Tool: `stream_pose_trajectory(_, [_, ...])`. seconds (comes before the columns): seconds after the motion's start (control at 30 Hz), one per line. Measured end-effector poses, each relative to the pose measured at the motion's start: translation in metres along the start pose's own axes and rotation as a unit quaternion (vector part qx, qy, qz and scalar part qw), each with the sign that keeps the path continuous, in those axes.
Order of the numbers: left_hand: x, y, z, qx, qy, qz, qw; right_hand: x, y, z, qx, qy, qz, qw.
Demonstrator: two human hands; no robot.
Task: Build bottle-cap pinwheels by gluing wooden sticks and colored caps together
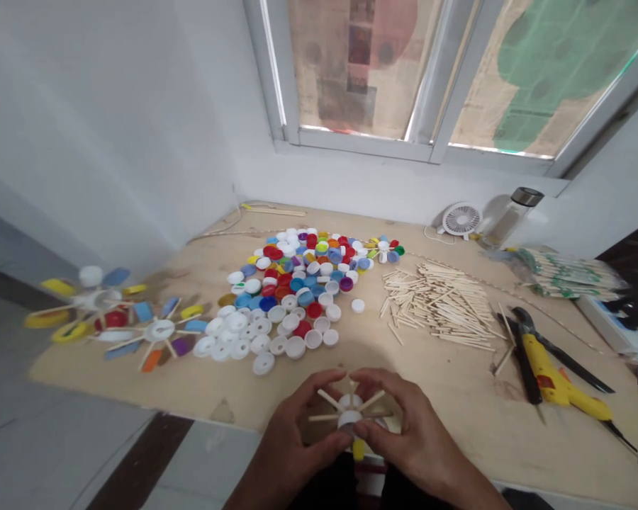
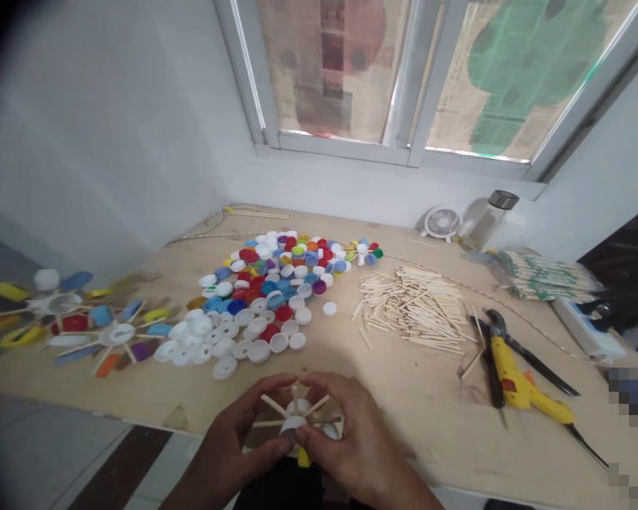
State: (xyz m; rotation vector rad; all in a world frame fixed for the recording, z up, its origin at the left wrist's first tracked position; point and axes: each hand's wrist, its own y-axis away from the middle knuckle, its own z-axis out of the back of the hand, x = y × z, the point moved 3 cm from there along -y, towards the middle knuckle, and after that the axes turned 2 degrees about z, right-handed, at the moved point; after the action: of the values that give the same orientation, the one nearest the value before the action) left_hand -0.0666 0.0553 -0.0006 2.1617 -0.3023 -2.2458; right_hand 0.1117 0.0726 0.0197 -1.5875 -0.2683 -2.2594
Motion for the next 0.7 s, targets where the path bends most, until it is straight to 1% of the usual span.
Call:
stream_pose_trajectory(0.1, [0.007,0.004,-0.005,-0.022,0.135,0.028,0.990,-0.002,-0.001,-0.004,-0.035,-0.017,-0.013,0.999])
stream_pose_trajectory(0.2, [0.012,0.008,-0.009,-0.066,0.217,0.048,0.973,-0.002,-0.003,-0.012,-0.070,-0.045,-0.019,0.996])
stream_pose_trajectory(0.3, [0.012,0.010,-0.008,-0.107,0.247,0.070,0.961,0.000,-0.005,-0.024,-0.087,-0.078,-0.017,0.993])
stream_pose_trajectory(0.37, [0.010,0.009,-0.005,-0.109,0.245,0.081,0.960,-0.001,-0.005,-0.030,-0.093,-0.092,-0.018,0.991])
stream_pose_trajectory(0.43, [0.007,0.008,-0.001,-0.104,0.237,0.083,0.962,-0.002,-0.006,-0.032,-0.082,-0.090,-0.019,0.992])
stream_pose_trajectory(0.5, [0.006,0.006,0.002,-0.109,0.237,0.079,0.962,-0.004,-0.009,-0.027,-0.052,-0.080,-0.016,0.995])
stream_pose_trajectory(0.57, [0.006,0.005,0.005,-0.141,0.250,0.077,0.955,-0.002,-0.014,-0.017,-0.026,-0.063,-0.001,0.998])
stream_pose_trajectory(0.63, [0.008,0.007,0.008,-0.179,0.269,0.080,0.943,0.001,-0.018,-0.005,-0.023,-0.028,0.014,0.999])
stream_pose_trajectory(0.7, [0.011,0.010,0.012,-0.206,0.288,0.088,0.931,0.007,-0.021,0.000,-0.010,0.014,0.021,1.000])
